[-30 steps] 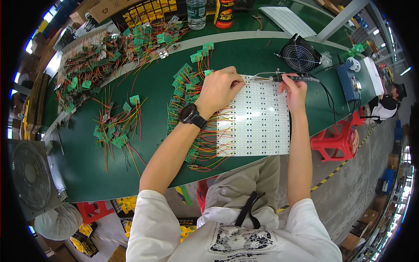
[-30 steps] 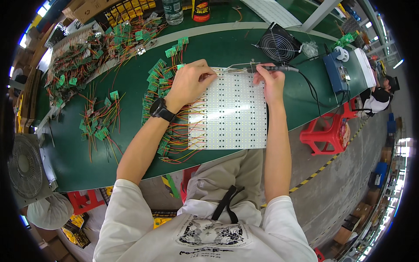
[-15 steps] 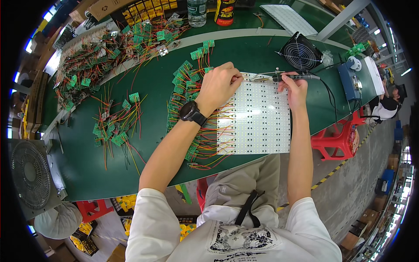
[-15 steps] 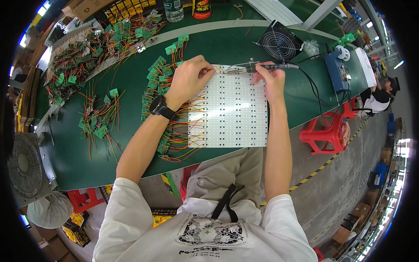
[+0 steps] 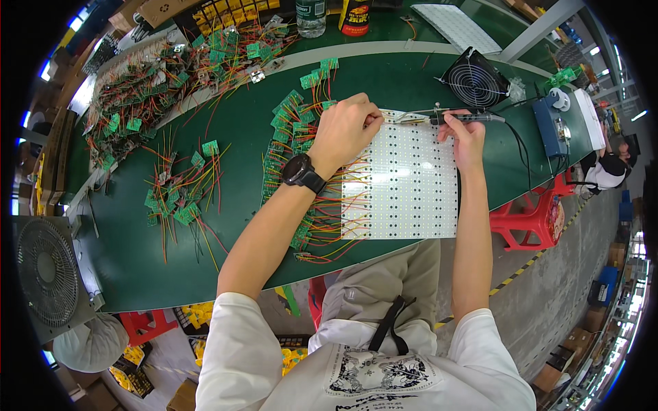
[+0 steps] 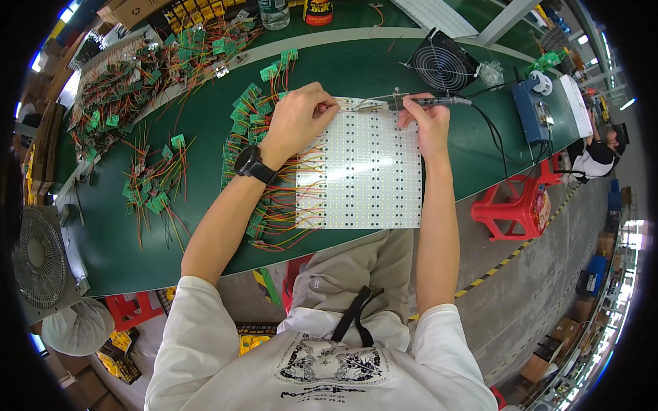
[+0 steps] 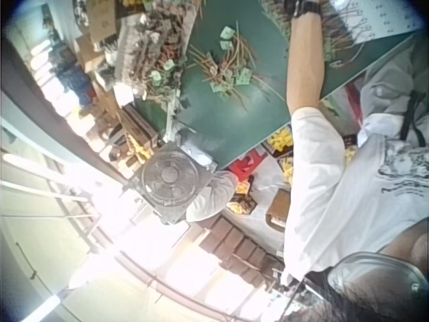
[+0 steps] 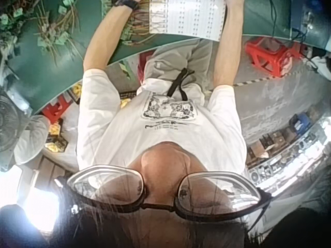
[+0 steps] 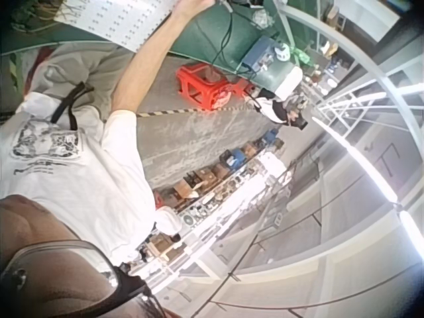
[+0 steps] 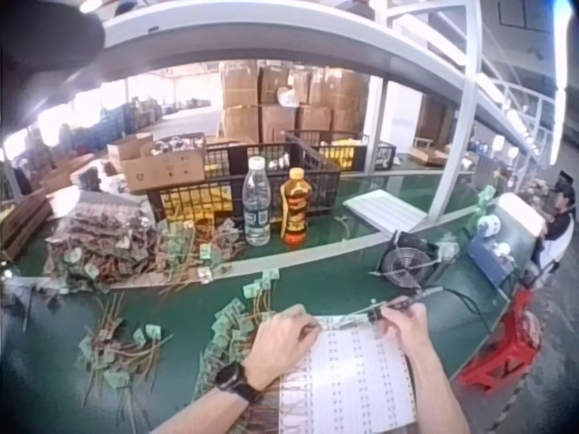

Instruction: The person solders wires from small circuit boards onto a large circuit board panel using a soldering iron.

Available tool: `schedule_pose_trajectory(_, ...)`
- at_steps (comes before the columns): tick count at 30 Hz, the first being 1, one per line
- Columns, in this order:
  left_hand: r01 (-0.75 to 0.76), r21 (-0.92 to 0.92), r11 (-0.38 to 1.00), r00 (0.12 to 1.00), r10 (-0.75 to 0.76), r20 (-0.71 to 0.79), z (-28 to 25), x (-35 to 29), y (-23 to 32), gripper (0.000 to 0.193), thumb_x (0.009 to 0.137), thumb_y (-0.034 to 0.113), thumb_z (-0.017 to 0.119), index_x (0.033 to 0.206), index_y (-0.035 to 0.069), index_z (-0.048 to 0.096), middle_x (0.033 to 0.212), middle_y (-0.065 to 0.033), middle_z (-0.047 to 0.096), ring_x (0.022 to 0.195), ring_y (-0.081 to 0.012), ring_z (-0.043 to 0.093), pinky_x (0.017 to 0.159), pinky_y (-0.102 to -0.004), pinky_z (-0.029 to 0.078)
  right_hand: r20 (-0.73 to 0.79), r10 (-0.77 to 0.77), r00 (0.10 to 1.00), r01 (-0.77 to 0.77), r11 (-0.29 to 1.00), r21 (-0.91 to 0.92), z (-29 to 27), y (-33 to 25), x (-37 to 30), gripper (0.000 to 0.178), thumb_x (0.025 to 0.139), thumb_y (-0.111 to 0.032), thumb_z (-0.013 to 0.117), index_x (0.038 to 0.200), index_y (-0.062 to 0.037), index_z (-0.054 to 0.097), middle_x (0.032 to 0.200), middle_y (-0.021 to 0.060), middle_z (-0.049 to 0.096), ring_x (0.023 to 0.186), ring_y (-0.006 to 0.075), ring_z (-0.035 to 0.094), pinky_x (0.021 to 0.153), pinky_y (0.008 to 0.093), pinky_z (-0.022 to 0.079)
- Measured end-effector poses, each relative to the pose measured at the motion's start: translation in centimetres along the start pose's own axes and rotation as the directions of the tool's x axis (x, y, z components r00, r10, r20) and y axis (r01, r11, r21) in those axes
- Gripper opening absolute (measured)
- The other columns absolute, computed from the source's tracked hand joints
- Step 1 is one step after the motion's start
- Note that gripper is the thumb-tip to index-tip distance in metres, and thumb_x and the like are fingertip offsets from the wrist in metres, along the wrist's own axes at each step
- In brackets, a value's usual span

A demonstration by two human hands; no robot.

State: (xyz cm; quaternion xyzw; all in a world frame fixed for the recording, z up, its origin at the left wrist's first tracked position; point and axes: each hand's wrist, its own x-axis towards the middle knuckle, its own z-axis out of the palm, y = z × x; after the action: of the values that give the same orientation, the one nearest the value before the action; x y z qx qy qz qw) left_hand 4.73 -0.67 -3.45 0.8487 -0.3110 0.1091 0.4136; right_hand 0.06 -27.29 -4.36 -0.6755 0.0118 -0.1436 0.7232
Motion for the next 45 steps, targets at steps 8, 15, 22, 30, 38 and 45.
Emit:
schedule_pose_trajectory(8, -0.006, -0.04, 0.999, 1.0, 0.005, -0.015, 0.2, 0.3, -0.1, 0.015, 0.082, 0.015, 0.067, 0.076, 0.001, 0.069, 0.077, -0.0104, 0.06, 0.065, -0.0321, 0.061, 0.058, -0.0415, 0.048, -0.058, 0.008, 0.998, -0.006, 0.999, 0.04, -0.2, 0.0, 0.2, 0.017, 0.085, -0.008, 0.067, 0.093, 0.0067, 0.064, 0.068, 0.011, 0.064, 0.053, 0.0174, 0.06, 0.051, 0.0271, 0.045)
schedule_pose_trajectory(15, -0.051, -0.051, 0.997, 0.997, 0.048, -0.059, -2.2, 1.2, 1.6, 0.014, 0.084, 0.015, 0.068, 0.088, 0.002, 0.07, 0.083, -0.0093, 0.063, 0.073, -0.0246, 0.066, 0.067, -0.0323, 0.052, -0.126, 0.033, 0.991, -0.009, 0.981, 0.192, 0.0, 0.1, 0.7, 0.016, 0.085, -0.007, 0.069, 0.094, 0.0044, 0.063, 0.066, 0.0091, 0.063, 0.05, 0.0157, 0.057, 0.048, 0.0264, 0.041)
schedule_pose_trajectory(22, -0.015, 0.035, 0.999, 1.0, 0.016, -0.017, -10.5, 0.3, 5.7, 0.014, 0.087, 0.013, 0.065, 0.094, 0.001, 0.068, 0.091, -0.012, 0.067, 0.085, -0.0288, 0.066, 0.074, -0.0357, 0.051, -0.095, 0.006, 0.995, 0.013, 0.979, 0.205, -0.8, 0.3, 0.2, 0.016, 0.085, -0.008, 0.07, 0.093, 0.004, 0.064, 0.066, 0.0089, 0.063, 0.05, 0.0145, 0.057, 0.049, 0.0263, 0.041)
schedule_pose_trajectory(30, -0.037, 0.717, 0.696, 0.987, -0.086, 0.134, -21.2, -7.7, -3.8, 0.035, 0.07, -0.007, 0.054, 0.102, 0.007, 0.063, 0.101, -0.0134, 0.063, 0.096, -0.0349, 0.062, 0.078, -0.0447, 0.051, -0.07, 0.006, 0.998, 0.008, 0.98, 0.199, 0.0, -0.5, 0.3, 0.018, 0.084, -0.014, 0.072, 0.084, 0.0038, 0.067, 0.066, 0.0076, 0.063, 0.051, 0.0134, 0.057, 0.049, 0.0253, 0.041)
schedule_pose_trajectory(38, 0.086, 0.559, 0.825, 0.85, -0.353, 0.391, -24.4, -8.1, -3.7, 0.021, 0.074, 0.017, 0.075, 0.09, 0.005, 0.067, 0.086, -0.0096, 0.067, 0.082, -0.0257, 0.066, 0.074, -0.0376, 0.053, -0.083, 0.014, 0.996, 0.004, 0.976, 0.219, -0.7, -0.2, 0.3, 0.016, 0.085, -0.012, 0.071, 0.084, 0.0028, 0.066, 0.067, 0.0074, 0.064, 0.052, 0.0133, 0.058, 0.049, 0.0253, 0.042)
schedule_pose_trajectory(45, 0.334, 0.275, 0.902, 0.876, -0.405, 0.263, -24.8, -8.3, -1.8, 0.025, 0.077, 0.016, 0.074, 0.097, 0.003, 0.065, 0.085, -0.0112, 0.067, 0.081, -0.0249, 0.065, 0.071, -0.0371, 0.054, -0.071, 0.0, 0.997, 0.014, 0.979, 0.203, -0.5, -0.1, 0.1, 0.015, 0.085, -0.013, 0.071, 0.087, 0.002, 0.066, 0.067, 0.0072, 0.063, 0.051, 0.0133, 0.058, 0.048, 0.0251, 0.041)
